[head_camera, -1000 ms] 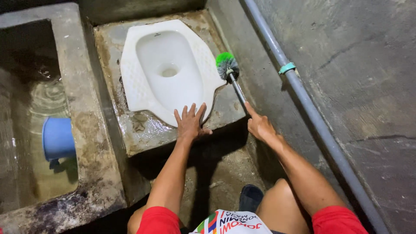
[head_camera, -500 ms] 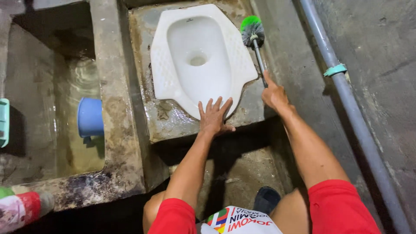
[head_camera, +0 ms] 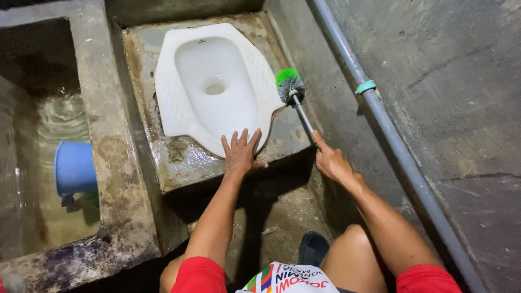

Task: Cleaning a squat toilet with a brush.

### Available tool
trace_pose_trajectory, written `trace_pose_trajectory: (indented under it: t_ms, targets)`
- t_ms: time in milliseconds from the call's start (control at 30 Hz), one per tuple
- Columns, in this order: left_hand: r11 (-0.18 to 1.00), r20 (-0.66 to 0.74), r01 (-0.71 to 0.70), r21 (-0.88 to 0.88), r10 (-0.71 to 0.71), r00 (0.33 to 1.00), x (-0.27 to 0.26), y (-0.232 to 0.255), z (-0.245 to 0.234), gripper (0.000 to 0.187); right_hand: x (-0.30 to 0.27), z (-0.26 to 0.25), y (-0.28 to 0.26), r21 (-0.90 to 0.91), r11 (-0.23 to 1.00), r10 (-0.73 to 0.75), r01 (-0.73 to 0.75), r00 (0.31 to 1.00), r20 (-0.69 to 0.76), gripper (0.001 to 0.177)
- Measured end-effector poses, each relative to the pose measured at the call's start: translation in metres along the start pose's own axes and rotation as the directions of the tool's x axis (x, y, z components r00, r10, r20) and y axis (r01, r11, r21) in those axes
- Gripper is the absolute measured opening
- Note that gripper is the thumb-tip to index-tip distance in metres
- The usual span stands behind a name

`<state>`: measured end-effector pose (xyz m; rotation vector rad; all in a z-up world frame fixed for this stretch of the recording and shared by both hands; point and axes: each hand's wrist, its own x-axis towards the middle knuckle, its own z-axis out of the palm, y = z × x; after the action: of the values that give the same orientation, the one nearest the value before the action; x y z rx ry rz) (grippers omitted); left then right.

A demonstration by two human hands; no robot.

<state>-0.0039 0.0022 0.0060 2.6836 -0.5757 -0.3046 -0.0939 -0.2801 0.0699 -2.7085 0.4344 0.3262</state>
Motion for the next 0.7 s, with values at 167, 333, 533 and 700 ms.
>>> trace_pose_trajectory:
  t_ms: [167, 333, 533, 700]
  targets:
    - [1.000, -0.011, 0.021, -0.002, -0.021, 1.000, 0.001, -0.003, 0.005, 0.131, 0.025, 0.002, -0.014, 0.026, 0.996, 0.080, -0.082, 0.995, 0.057, 0.080]
    - [0.999, 0.034, 0.030, -0.011, -0.030, 0.999, 0.001, 0.001, -0.004, 0.130, 0.113, 0.030, -0.002, 0.016, 0.999, -0.037, 0.038, 0.997, -0.060, 0.078]
    - [1.000, 0.017, 0.009, -0.025, -0.009, 1.000, 0.000, -0.002, -0.003, 0.132, 0.160, 0.035, -0.021, 0.061, 0.997, -0.044, 0.051, 0.993, -0.114, 0.079]
    - [0.999, 0.032, 0.007, -0.039, -0.006, 0.999, 0.004, -0.006, 0.001, 0.132, 0.092, 0.007, -0.032, 0.167, 0.986, 0.018, 0.003, 0.992, -0.123, 0.069]
